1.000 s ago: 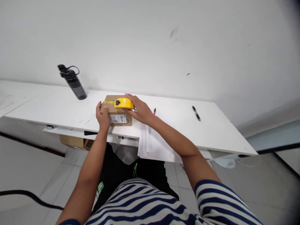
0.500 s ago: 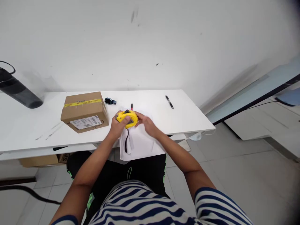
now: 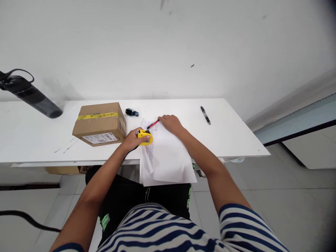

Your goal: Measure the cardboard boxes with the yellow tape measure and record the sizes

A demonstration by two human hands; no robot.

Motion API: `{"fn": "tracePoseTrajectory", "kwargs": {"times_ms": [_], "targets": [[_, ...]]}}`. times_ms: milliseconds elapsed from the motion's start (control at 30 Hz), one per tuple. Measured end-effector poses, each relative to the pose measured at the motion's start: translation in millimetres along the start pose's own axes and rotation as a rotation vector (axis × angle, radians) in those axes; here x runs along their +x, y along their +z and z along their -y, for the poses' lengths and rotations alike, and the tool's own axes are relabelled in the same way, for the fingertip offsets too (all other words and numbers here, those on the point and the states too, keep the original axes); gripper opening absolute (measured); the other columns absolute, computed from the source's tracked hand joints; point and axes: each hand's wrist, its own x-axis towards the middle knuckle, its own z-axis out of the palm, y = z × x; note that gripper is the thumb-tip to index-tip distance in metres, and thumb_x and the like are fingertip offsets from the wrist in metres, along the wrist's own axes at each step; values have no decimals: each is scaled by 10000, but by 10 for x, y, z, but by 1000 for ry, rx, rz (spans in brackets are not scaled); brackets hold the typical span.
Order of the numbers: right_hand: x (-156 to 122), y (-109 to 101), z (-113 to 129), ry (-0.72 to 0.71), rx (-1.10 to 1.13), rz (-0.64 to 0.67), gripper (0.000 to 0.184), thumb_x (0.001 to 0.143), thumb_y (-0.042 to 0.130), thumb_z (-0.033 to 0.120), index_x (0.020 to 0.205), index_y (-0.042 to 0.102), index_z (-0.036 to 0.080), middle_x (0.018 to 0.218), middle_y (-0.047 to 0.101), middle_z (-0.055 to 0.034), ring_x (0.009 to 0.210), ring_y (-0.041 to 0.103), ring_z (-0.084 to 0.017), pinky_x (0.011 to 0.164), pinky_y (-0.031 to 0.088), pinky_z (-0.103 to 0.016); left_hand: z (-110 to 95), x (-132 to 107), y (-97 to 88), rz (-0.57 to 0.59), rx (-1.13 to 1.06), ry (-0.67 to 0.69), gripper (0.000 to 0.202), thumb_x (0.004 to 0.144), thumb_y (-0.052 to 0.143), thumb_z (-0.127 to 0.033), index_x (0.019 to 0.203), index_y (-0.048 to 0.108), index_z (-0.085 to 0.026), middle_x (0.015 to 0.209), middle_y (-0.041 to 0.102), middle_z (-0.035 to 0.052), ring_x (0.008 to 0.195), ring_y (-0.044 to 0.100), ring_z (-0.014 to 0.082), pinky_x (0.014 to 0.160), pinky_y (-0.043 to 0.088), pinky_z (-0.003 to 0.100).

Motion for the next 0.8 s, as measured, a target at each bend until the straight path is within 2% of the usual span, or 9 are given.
{"fn": "tracePoseTrajectory", "kwargs": {"times_ms": [100, 200, 267, 333, 400, 467, 600, 800], "targets": [[-123, 35, -47, 219, 332, -195, 367, 1024, 328, 234, 1284, 578, 166, 994, 711, -120, 849, 632, -234, 751, 403, -344, -19, 7, 8, 8, -23, -25, 488, 649, 826, -542, 834, 564, -175, 742, 580, -27, 666, 549, 120, 629, 438, 245], [-206, 36, 33, 335, 871, -380, 332, 1000, 440, 462, 1157, 582, 207, 921, 688, -51, 740, 611, -181, 701, 432, -305, -38, 0, 9, 3, -3, -30, 481, 659, 817, -549, 820, 555, -178, 732, 566, -31, 663, 536, 118, 617, 423, 240], [-224, 35, 139, 317, 1120, -351, 393, 933, 511, 597, 945, 606, 216, 772, 627, -6, 656, 555, -151, 651, 421, -285, -42, -3, 9, 3, 5, -33, 483, 659, 815, -551, 821, 554, -178, 730, 564, -33, 656, 529, 116, 611, 417, 240], [-214, 39, 255, 267, 1238, -243, 481, 925, 452, 669, 816, 595, 223, 614, 518, 31, 582, 482, -136, 612, 396, -281, -38, -2, 12, 4, 4, -35, 483, 657, 816, -548, 823, 553, -178, 726, 560, -36, 649, 522, 114, 608, 413, 240], [-191, 49, 351, 242, 1263, -151, 501, 943, 390, 664, 834, 610, 228, 563, 485, 43, 562, 466, -137, 604, 390, -284, -26, 2, 18, 6, -4, -32, 475, 663, 815, -540, 821, 551, -178, 719, 552, -38, 644, 513, 110, 604, 408, 237], [-169, 62, 409, 274, 1207, -115, 440, 923, 455, 621, 809, 614, 227, 609, 561, 23, 609, 522, -146, 628, 408, -291, -8, 7, 26, 8, -17, -29, 467, 669, 816, -530, 824, 551, -179, 713, 545, -41, 634, 503, 104, 593, 397, 232], [-155, 81, 431, 358, 1089, -154, 419, 869, 546, 537, 591, 516, 225, 711, 672, -32, 723, 609, -176, 683, 438, -309, 33, 19, 41, -8, -20, -33, 467, 670, 818, -530, 841, 557, -182, 702, 544, -44, 611, 499, 102, 566, 381, 228], [-166, 72, 426, 348, 1103, -129, 368, 851, 557, 487, 600, 570, 218, 660, 646, -17, 674, 565, -163, 655, 423, -302, 52, 27, 42, -6, -5, -18, 459, 676, 815, -523, 842, 553, -184, 690, 532, -49, 605, 499, 102, 573, 393, 231]]}}
